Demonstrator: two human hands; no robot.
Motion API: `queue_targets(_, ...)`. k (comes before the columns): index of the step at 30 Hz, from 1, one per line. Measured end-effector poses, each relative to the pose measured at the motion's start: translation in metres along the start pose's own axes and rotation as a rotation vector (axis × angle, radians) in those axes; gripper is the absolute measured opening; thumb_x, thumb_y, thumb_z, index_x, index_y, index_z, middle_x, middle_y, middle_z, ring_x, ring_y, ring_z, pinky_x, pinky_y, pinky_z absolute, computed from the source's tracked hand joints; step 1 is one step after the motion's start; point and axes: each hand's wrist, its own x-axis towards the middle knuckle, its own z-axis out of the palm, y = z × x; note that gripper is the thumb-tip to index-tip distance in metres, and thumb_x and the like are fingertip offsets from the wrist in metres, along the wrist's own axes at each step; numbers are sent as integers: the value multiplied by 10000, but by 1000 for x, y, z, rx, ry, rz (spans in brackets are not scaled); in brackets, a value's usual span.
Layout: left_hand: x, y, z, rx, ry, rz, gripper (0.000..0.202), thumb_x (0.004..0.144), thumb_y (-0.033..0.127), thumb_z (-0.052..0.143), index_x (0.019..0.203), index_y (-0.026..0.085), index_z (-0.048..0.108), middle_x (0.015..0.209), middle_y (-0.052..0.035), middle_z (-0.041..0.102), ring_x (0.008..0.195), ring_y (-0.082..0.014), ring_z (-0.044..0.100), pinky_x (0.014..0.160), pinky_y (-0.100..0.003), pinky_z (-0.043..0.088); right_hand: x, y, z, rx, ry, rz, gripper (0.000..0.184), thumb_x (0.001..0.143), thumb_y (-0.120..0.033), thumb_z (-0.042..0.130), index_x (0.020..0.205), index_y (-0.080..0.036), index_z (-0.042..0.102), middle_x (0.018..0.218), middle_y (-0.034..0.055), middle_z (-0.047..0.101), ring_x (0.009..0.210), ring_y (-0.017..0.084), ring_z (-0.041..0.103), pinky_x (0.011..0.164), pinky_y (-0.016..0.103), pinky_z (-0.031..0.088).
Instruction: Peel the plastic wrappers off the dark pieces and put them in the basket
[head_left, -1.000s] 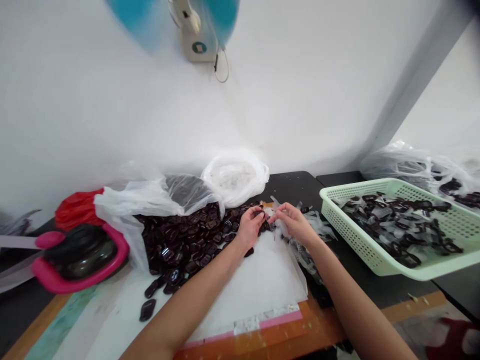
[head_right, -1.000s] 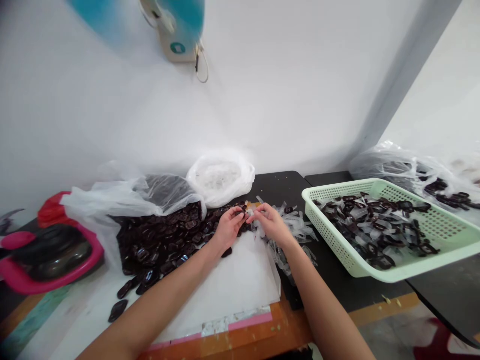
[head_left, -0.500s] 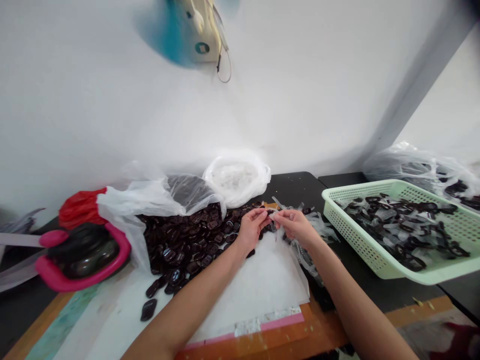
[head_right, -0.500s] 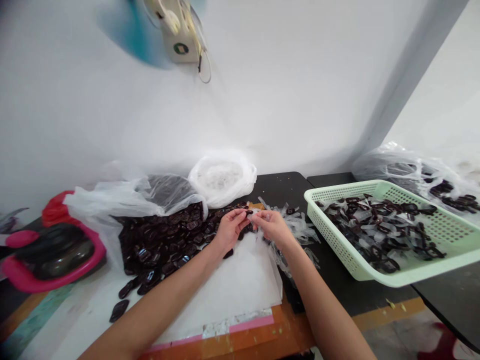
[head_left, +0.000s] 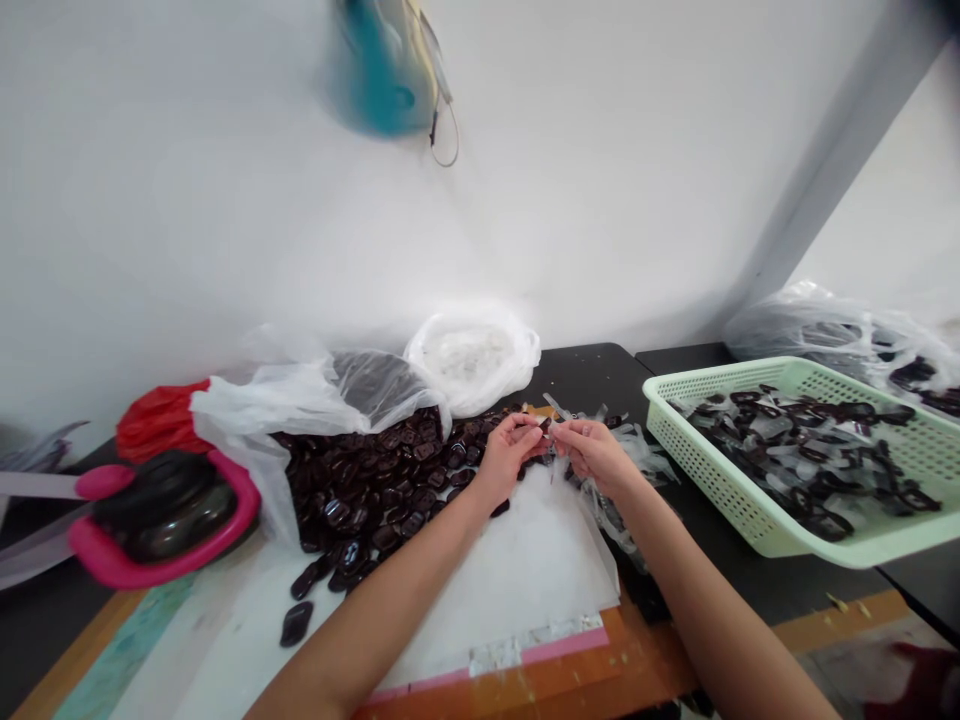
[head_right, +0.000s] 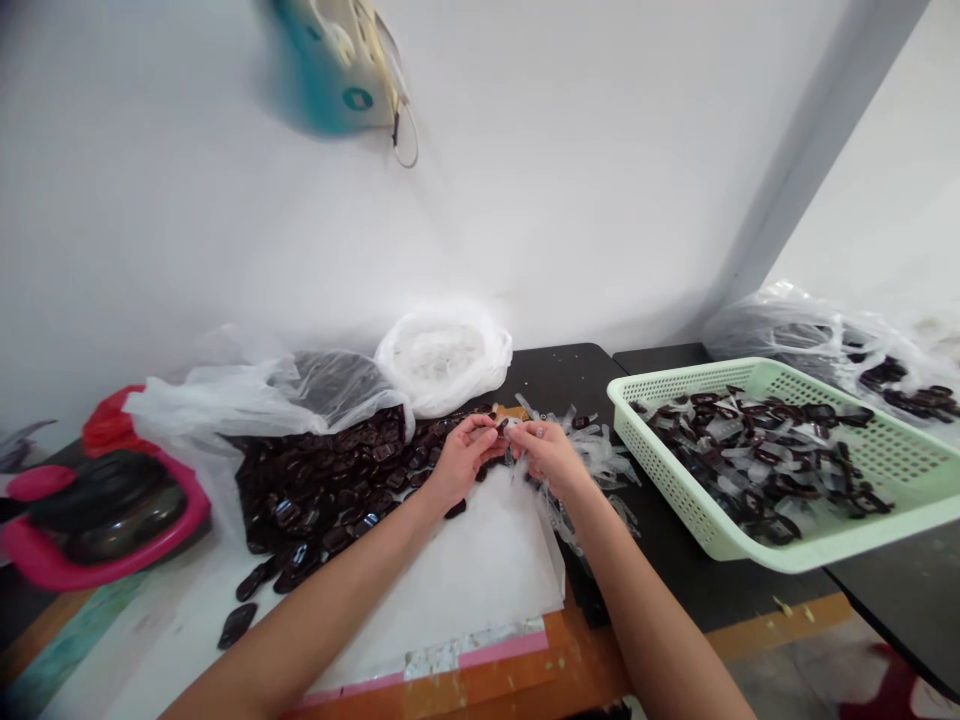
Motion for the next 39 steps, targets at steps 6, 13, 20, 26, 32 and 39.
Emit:
queue_targets(6, 0, -1, -2, 141, -59, 43, 317, 752, 275, 687, 1035, 135, 663, 977, -96, 690, 868, -168, 635, 842, -311, 478, 0, 0, -4, -17, 50, 5, 308, 689, -403, 685, 602, -151, 530, 504, -46, 455, 338, 22, 250, 335, 194, 129)
queue_targets(13, -2, 1, 1, 238, -64, 86, 306, 715, 249, 707, 1011, 170, 696, 1066, -83, 676, 943, -187, 619, 876, -307, 452, 0, -3, -11, 73, 17, 56, 229, 690, -344, 659, 635, -155, 542, 496, -51, 455, 331, 23, 219, 323, 191, 141)
queue_targets(20, -4, 7, 4, 269, -75, 121, 312, 728, 245, 692, 1031, 172, 687, 1085, -80, 671, 991, -197, 611, 924, -325, 439, 1, 2, -8, 105, -84, 16, 276, 717, -383, 669, 662, -158, 519, 522, -46, 468, 348, 16, 213, 336, 183, 145)
queue_targets(26, -5, 10, 7, 264, -61, 145, 293, 719, 243, 701, 1001, 161, 688, 1036, -85, 682, 950, -184, 615, 891, -306, 446, 2, 1, -10, 150, -107, -17, 277, 721, -392, 675, 722, -137, 566, 559, -31, 476, 382, 14, 222, 357, 179, 153)
queue_targets(32, -4, 6, 6, 230, -24, 152, 234, 698, 226, 725, 915, 154, 679, 914, -64, 686, 849, -155, 618, 822, -284, 457, 0, -2, -8, 135, -35, -114, 326, 691, -316, 689, 956, -195, 544, 599, -49, 496, 385, 23, 218, 363, 168, 146)
queue_targets(39, -4, 6, 6, 178, -27, 132, 239, 687, 233, 738, 908, 153, 693, 927, -69, 687, 839, -152, 616, 833, -289, 448, -3, -5, -5, 55, -87, -86, 306, 726, -335, 666, 972, -220, 525, 592, -63, 472, 380, 23, 198, 360, 170, 117)
